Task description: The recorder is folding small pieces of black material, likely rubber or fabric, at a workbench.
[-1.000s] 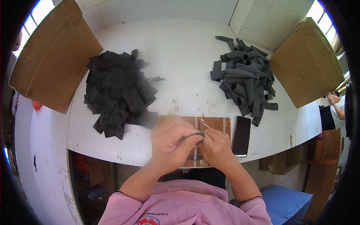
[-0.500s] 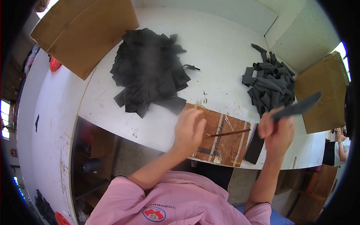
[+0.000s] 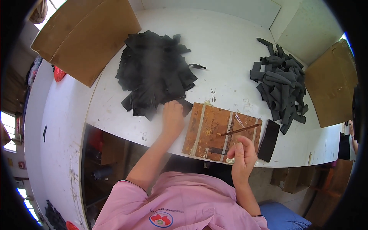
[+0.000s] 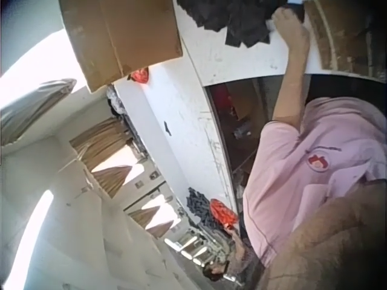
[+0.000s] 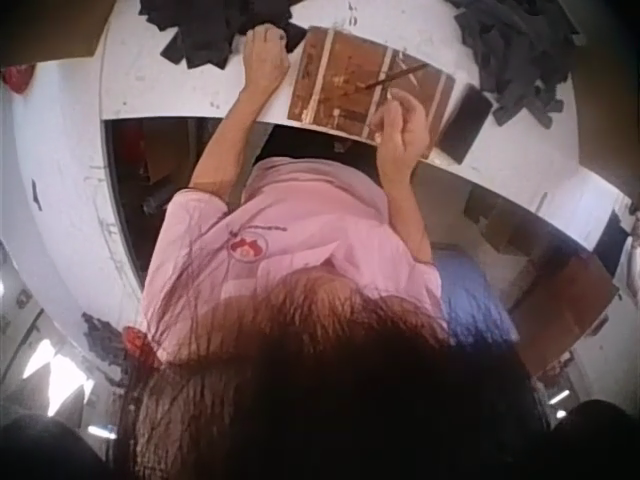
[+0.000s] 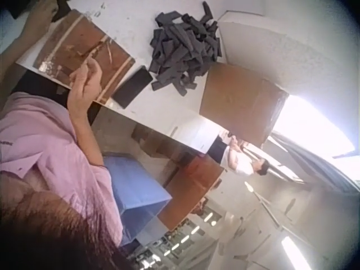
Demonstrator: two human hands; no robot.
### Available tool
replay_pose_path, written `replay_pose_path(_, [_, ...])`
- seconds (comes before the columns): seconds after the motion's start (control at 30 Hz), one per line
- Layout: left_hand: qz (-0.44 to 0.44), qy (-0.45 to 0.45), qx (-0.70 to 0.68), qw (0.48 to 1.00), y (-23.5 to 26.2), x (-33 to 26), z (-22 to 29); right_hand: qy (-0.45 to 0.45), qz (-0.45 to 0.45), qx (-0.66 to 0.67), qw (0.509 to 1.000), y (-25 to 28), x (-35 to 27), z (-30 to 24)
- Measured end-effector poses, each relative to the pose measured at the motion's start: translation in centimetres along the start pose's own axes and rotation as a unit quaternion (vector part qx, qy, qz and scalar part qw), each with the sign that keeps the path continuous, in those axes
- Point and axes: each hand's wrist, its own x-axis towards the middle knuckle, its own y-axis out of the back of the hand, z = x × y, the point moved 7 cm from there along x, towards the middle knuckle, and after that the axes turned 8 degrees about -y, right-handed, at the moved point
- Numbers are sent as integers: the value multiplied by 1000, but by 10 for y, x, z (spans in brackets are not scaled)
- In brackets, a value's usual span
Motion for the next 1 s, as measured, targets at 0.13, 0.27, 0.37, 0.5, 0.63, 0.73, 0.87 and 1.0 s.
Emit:
replay_pose_path(0.13, [15, 6, -5, 1000, 14, -8, 5, 9, -72, -60, 996, -20, -7, 13])
replay_pose_path(0.27, [63, -18, -26, 997, 25, -19, -1, -8, -163, -119, 979, -48, -1, 26])
replay_pose_path(0.37, [135, -78, -39, 987, 53, -20, 20, -30, -201, -136, 970, -66, 10, 28])
replay_pose_path(0.5, [150, -192, -76, 967, 66, -33, 50, -146, -217, -32, 965, -93, 38, 42])
replay_pose_path(0.63, [133, -223, -95, 961, 72, -38, 59, -236, -194, 233, 923, -114, 55, 63])
replay_pose_path(0.73, [103, -88, -179, 975, 69, -33, 39, -157, -173, 241, 942, -117, 60, 60])
replay_pose_path(0.87, [140, 169, -411, 885, 60, -23, 6, -114, -168, 170, 964, -121, 55, 45])
replay_pose_path(1.0, [31, 302, -447, 842, 28, -21, -19, -84, -184, 163, 966, -130, 58, 40])
